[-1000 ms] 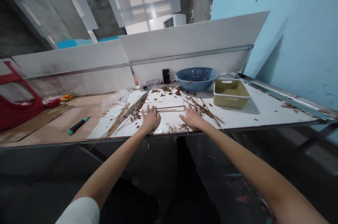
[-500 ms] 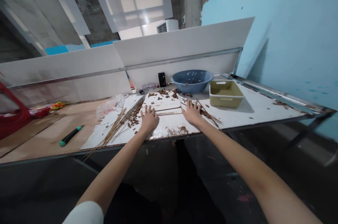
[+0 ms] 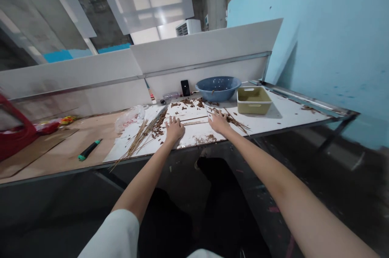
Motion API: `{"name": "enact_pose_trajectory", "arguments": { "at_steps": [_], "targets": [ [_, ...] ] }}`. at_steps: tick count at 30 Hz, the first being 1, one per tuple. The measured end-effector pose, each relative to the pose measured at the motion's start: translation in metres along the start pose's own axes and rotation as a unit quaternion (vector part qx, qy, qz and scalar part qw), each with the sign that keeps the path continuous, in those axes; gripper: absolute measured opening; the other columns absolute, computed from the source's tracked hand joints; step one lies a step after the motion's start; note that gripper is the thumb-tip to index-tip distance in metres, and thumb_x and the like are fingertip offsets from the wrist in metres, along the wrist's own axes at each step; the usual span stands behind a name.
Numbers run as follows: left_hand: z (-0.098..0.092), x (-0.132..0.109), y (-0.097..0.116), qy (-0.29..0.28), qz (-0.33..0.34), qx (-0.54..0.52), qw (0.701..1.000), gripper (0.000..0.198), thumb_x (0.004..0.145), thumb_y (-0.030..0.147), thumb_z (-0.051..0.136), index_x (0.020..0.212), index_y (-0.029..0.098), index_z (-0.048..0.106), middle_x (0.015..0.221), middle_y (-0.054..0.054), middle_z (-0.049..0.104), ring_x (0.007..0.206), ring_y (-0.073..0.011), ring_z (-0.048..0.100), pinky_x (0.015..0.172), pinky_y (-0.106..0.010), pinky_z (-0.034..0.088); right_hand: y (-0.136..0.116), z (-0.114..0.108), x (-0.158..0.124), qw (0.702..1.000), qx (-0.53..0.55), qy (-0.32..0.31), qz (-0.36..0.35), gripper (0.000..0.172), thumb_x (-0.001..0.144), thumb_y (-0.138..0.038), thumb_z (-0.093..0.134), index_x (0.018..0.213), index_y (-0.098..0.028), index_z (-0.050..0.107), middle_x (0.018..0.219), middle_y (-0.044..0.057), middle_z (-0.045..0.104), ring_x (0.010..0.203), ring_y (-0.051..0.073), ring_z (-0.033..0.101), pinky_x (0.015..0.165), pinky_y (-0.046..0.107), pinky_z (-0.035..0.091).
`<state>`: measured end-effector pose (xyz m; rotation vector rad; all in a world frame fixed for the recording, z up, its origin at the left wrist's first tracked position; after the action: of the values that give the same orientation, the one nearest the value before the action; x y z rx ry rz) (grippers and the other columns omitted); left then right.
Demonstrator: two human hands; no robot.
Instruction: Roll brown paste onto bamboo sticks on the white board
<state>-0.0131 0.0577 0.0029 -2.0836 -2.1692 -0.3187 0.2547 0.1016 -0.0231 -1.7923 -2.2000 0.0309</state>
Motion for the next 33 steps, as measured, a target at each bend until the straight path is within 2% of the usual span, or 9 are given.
{"name": "enact_pose_trajectory", "arguments": {
  "at_steps": [4,7,9,12,15,18,20,25,33],
  "targets": [
    [0.0,0.0,-0.001,0.006,0.001,0.0,1.0,0.069,0.109,0.037,0.032,0.172,0.014,0.047,0.187,-0.016,0.031,0.178,-0.0339,0.011,0.141,-0.063,0.015,0.001,-0.002,-0.001,1.0,0.002,0.022,0.01,0.064,0.116,-0.044,0.028,0.167,-0.011,0.05,0.182,0.023,0.037,0.17,0.043,0.022,0.132,0.07,0.021],
    [0.003,0.001,-0.002,0.001,0.002,-0.004,1.0,0.069,0.109,0.037,0.032,0.173,0.015,0.046,0.187,-0.015,0.03,0.178,-0.0341,0.011,0.141,-0.064,0.015,-0.003,-0.001,-0.001,1.0,0.005,0.004,-0.022,0.065,0.115,-0.045,0.03,0.173,-0.02,0.046,0.185,0.017,0.034,0.171,0.043,0.02,0.131,0.074,0.022],
    [0.004,0.002,-0.003,0.0,0.003,-0.006,1.0,0.07,0.109,0.037,0.03,0.173,0.014,0.046,0.187,-0.016,0.03,0.177,-0.035,0.012,0.141,-0.064,0.015,-0.004,0.001,-0.001,0.999,-0.001,-0.01,-0.038,0.065,0.114,-0.047,0.03,0.172,-0.022,0.049,0.186,0.014,0.033,0.172,0.043,0.018,0.131,0.075,0.021],
    [0.006,0.004,-0.003,0.002,0.004,-0.004,1.0,0.071,0.109,0.036,0.029,0.172,0.01,0.046,0.187,-0.017,0.031,0.177,-0.0362,0.013,0.141,-0.065,0.015,0.001,0.0,-0.001,1.0,-0.01,0.004,-0.002,0.065,0.115,-0.047,0.027,0.166,-0.019,0.057,0.185,0.017,0.035,0.171,0.044,0.022,0.13,0.074,0.022],
    [0.006,0.005,-0.003,0.0,0.002,-0.005,1.0,0.07,0.109,0.036,0.029,0.172,0.012,0.047,0.186,-0.017,0.031,0.177,-0.0354,0.013,0.141,-0.064,0.015,0.007,-0.001,-0.001,0.999,-0.011,0.024,0.036,0.066,0.114,-0.043,0.025,0.161,-0.015,0.061,0.183,0.021,0.037,0.169,0.045,0.025,0.13,0.072,0.023],
    [0.005,0.005,-0.003,-0.002,0.0,-0.009,1.0,0.069,0.109,0.036,0.029,0.172,0.012,0.048,0.186,-0.017,0.032,0.177,-0.0355,0.014,0.141,-0.065,0.017,0.007,-0.001,0.0,0.999,-0.006,0.036,0.032,0.066,0.113,-0.042,0.028,0.166,-0.011,0.054,0.183,0.021,0.038,0.169,0.044,0.026,0.13,0.072,0.024],
    [0.005,0.005,-0.003,-0.001,-0.002,-0.01,1.0,0.069,0.11,0.036,0.029,0.172,0.012,0.047,0.186,-0.018,0.032,0.177,-0.0355,0.014,0.141,-0.064,0.017,0.005,-0.001,0.001,0.999,-0.001,0.032,0.019,0.066,0.113,-0.043,0.03,0.169,-0.014,0.049,0.184,0.019,0.036,0.169,0.045,0.026,0.13,0.072,0.025],
    [0.005,0.006,-0.004,-0.005,-0.005,-0.009,1.0,0.068,0.11,0.035,0.03,0.172,0.013,0.047,0.186,-0.016,0.033,0.177,-0.0357,0.014,0.141,-0.065,0.018,0.0,0.0,0.001,1.0,-0.015,0.006,0.003,0.059,0.115,-0.043,0.032,0.158,-0.02,0.064,0.185,0.017,0.034,0.169,0.045,0.025,0.129,0.074,0.027],
    [0.006,0.004,-0.005,-0.01,-0.007,0.002,1.0,0.069,0.111,0.035,0.029,0.174,0.012,0.044,0.184,-0.015,0.037,0.177,-0.0359,0.014,0.141,-0.065,0.018,-0.004,-0.005,-0.004,1.0,-0.024,0.002,0.007,0.058,0.115,-0.039,0.032,0.156,-0.016,0.066,0.184,0.018,0.036,0.17,0.044,0.027,0.13,0.074,0.027]
  ]
}}
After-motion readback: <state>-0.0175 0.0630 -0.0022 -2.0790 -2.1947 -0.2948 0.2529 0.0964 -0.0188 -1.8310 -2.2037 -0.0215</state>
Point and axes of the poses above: each hand's wrist, its own x-axis towards the middle knuckle, its own z-axis out of the palm, y = z × x, the point moved 6 cm from there along x, towards the middle knuckle
